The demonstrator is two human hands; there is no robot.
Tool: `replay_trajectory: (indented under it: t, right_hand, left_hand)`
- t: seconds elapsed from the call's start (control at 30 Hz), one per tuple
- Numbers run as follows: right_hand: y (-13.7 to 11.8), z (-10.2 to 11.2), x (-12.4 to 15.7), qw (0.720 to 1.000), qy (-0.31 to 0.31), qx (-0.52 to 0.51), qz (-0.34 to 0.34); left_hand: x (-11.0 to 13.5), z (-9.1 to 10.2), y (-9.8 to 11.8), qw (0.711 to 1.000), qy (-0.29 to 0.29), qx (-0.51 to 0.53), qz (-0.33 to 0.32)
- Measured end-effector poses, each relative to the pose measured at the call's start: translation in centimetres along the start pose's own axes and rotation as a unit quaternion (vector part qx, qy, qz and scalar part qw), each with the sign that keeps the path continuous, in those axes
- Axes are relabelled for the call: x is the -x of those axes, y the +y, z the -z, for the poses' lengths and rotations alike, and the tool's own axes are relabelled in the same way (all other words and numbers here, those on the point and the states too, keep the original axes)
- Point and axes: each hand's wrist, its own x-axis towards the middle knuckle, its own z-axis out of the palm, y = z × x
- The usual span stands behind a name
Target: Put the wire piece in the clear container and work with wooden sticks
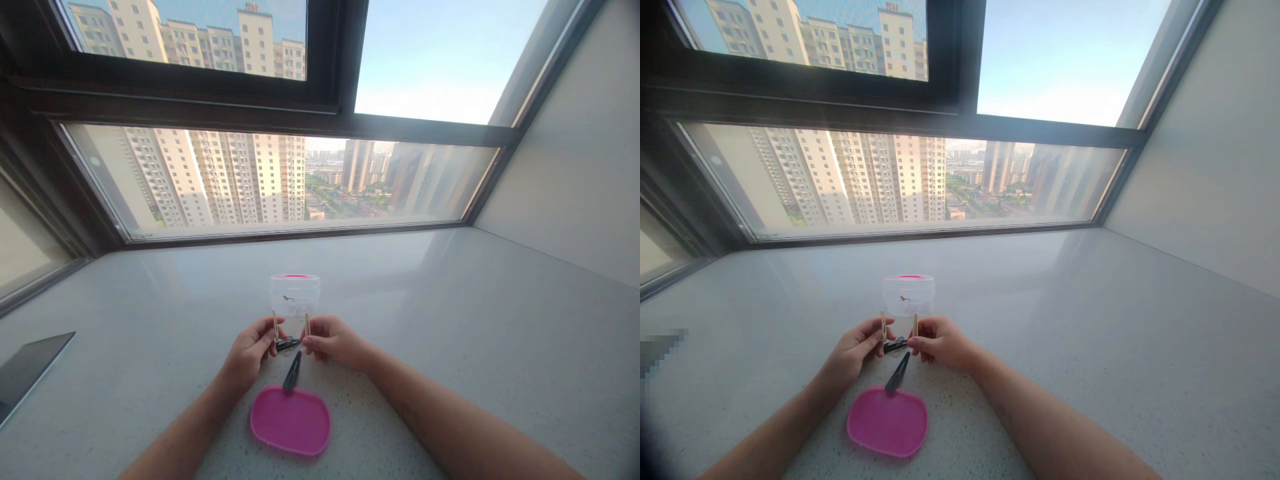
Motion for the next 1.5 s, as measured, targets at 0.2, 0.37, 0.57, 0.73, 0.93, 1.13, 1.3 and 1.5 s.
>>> replay_trajectory:
  t: [0.2, 0.37, 0.57, 0.73, 0.93, 1.13, 1.3, 1.5]
  right_hand:
    - [0.18, -0.06, -0.10, 1.000, 0.007, 0.013, -0.008]
    - [0.32, -0.09, -0.11, 1.000, 0.007, 0.018, -0.002]
    - [0.46, 0.02, -0.29, 0.999, 0.013, 0.040, 0.004]
    - [0.12, -0.02, -0.20, 0.999, 0.013, 0.045, 0.014]
    - [0.09, -0.07, -0.28, 0.999, 0.012, 0.030, 0.013]
    - [0.40, -0.08, -0.43, 1.000, 0.005, 0.014, 0.023]
    - [0.47, -0.07, -0.57, 1.000, 0.006, -0.016, 0.011]
    - [0.58, -0.12, -0.61, 0.999, 0.013, -0.042, -0.005]
  left_hand:
    - [-0.26, 0.34, -0.45, 0.999, 0.036, -0.009, -0.003]
    - [-0.01, 0.16, -0.14, 0.998, 0.013, -0.068, -0.006]
    - [0.17, 0.02, 0.15, 0.994, 0.006, -0.106, -0.013]
    - [0.17, 0.26, -0.27, 0.995, 0.017, -0.097, -0.002]
    - [0.18, 0.22, -0.38, 0.999, 0.010, -0.021, 0.021]
    - [0.27, 0.11, 0.07, 1.000, -0.002, -0.008, 0.022]
    - [0.24, 0.08, 0.14, 1.000, 0.005, -0.002, 0.031]
    - [0.14, 0.02, 0.19, 1.000, 0.004, 0.005, 0.019]
